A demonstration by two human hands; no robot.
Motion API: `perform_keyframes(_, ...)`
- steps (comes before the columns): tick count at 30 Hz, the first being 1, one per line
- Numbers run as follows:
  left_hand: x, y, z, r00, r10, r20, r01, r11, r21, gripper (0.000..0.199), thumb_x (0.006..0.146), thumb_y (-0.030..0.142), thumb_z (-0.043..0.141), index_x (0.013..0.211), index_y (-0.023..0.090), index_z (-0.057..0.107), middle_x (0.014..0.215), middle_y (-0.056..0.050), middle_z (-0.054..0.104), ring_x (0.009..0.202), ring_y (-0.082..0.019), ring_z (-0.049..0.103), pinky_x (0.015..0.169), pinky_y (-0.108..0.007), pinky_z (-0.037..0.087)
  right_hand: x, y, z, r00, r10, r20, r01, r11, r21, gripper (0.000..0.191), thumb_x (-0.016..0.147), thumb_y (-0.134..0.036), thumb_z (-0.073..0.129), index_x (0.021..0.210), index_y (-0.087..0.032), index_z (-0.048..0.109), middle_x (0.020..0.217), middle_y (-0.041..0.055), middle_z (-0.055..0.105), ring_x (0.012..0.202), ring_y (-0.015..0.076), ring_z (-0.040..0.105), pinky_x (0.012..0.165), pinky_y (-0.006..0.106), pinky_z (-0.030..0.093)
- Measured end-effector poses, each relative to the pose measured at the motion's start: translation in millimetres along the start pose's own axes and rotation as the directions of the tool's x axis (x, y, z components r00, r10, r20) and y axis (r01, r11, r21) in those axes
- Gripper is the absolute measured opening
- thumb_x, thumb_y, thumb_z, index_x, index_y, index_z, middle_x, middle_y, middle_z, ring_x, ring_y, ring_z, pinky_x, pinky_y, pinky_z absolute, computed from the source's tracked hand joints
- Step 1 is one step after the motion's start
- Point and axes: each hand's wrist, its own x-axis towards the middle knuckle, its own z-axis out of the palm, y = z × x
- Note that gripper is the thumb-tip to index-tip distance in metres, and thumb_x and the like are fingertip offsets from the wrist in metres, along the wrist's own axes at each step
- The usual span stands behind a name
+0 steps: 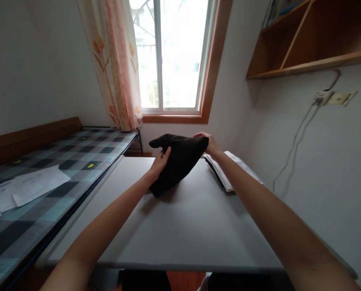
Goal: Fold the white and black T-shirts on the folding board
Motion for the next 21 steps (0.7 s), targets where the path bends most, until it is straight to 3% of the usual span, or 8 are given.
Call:
perform_keyframes(3,-1.2,-14.8,6.2,0.997,0.078,-0.003,-0.076,0.980,0.182,0.047,0.093,0.052,0.043,0.107,0.014,0.065,0.113,-0.012,0.068,0.116,-0.027,0.057,0.100,-0.040,0.044,-13.6,2.3,1.3,0.971,0.193,0.142,-0.204,0.976,0.074,0.055,0.072,-0.068,0.057,0.089,-0.017,0.067,0.069,0.0025,0.066,0.063,0.0148,0.058,0.064,0.030,0.050)
perform_keyframes(5,-4.0,-23.4,10.6,0.992,0.124,-0.024,-0.111,0.948,0.297,0.043,0.091,0.049,0.048,0.113,0.015,0.063,0.120,-0.011,0.064,0.122,-0.028,0.052,0.104,-0.042,0.041,-21.0,2.4,1.5,0.893,0.339,0.295,-0.355,0.935,0.000,0.072,0.074,-0.082,0.040,0.079,-0.016,0.068,0.065,0.0058,0.066,0.060,0.0153,0.059,0.060,0.029,0.050)
perform_keyframes(7,-8.8,-28.0,14.2,0.986,0.164,-0.033,-0.137,0.908,0.395,0.048,0.086,0.047,0.056,0.124,0.018,0.057,0.133,-0.011,0.055,0.129,-0.029,0.045,0.108,-0.043,0.036,-27.4,2.7,2.5,0.819,0.426,0.384,-0.402,0.904,-0.146,0.083,0.072,-0.088,0.028,0.069,-0.015,0.067,0.065,0.0109,0.068,0.059,0.0175,0.061,0.058,0.028,0.050)
perform_keyframes(8,-11.7,-28.5,15.8,0.982,0.189,0.003,-0.173,0.890,0.422,0.052,0.085,0.046,0.058,0.129,0.019,0.054,0.138,-0.010,0.051,0.131,-0.028,0.043,0.108,-0.042,0.035,-30.3,3.3,3.7,0.810,0.432,0.396,-0.378,0.901,-0.210,0.082,0.071,-0.088,0.029,0.068,-0.015,0.067,0.067,0.0120,0.069,0.060,0.0185,0.062,0.057,0.028,0.049)
perform_keyframes(13,-21.7,-24.0,22.9,0.908,0.243,0.341,-0.363,0.863,0.352,0.045,0.090,0.044,0.051,0.128,0.022,0.056,0.123,-0.007,0.063,0.111,-0.024,0.058,0.098,-0.036,0.044,-42.3,14.8,14.3,0.929,0.235,0.286,-0.102,0.904,-0.414,0.049,0.070,-0.067,0.063,0.075,-0.018,0.069,0.078,0.0080,0.071,0.075,0.0228,0.065,0.063,0.028,0.048)
perform_keyframes(16,-19.6,-28.0,23.3,0.929,0.167,0.330,-0.271,0.914,0.301,0.041,0.092,0.039,0.045,0.124,0.018,0.060,0.100,-0.007,0.069,0.091,-0.020,0.063,0.083,-0.032,0.049,-46.3,28.4,15.6,0.961,0.166,0.222,-0.070,0.920,-0.387,0.035,0.075,-0.052,0.063,0.076,-0.018,0.067,0.079,0.0060,0.070,0.076,0.0217,0.064,0.064,0.027,0.048)
perform_keyframes(19,-15.0,-36.8,20.1,0.945,0.090,0.314,-0.169,0.957,0.234,0.046,0.087,0.029,0.053,0.132,0.019,0.051,0.082,-0.002,0.066,0.074,-0.014,0.061,0.070,-0.026,0.050,-50.2,39.3,10.5,0.978,0.106,0.178,-0.072,0.979,-0.189,0.032,0.073,-0.046,0.065,0.087,-0.017,0.066,0.084,0.0044,0.070,0.076,0.0187,0.064,0.064,0.026,0.049)
perform_keyframes(21,-12.6,-40.9,18.3,0.954,0.073,0.291,-0.146,0.961,0.236,0.058,0.081,0.024,0.061,0.137,0.020,0.045,0.083,-0.001,0.064,0.071,-0.012,0.060,0.068,-0.025,0.049,-54.1,41.0,5.6,0.969,0.099,0.226,-0.097,0.995,-0.021,0.040,0.068,-0.046,0.070,0.095,-0.017,0.065,0.083,0.0034,0.070,0.073,0.0171,0.064,0.062,0.026,0.050)
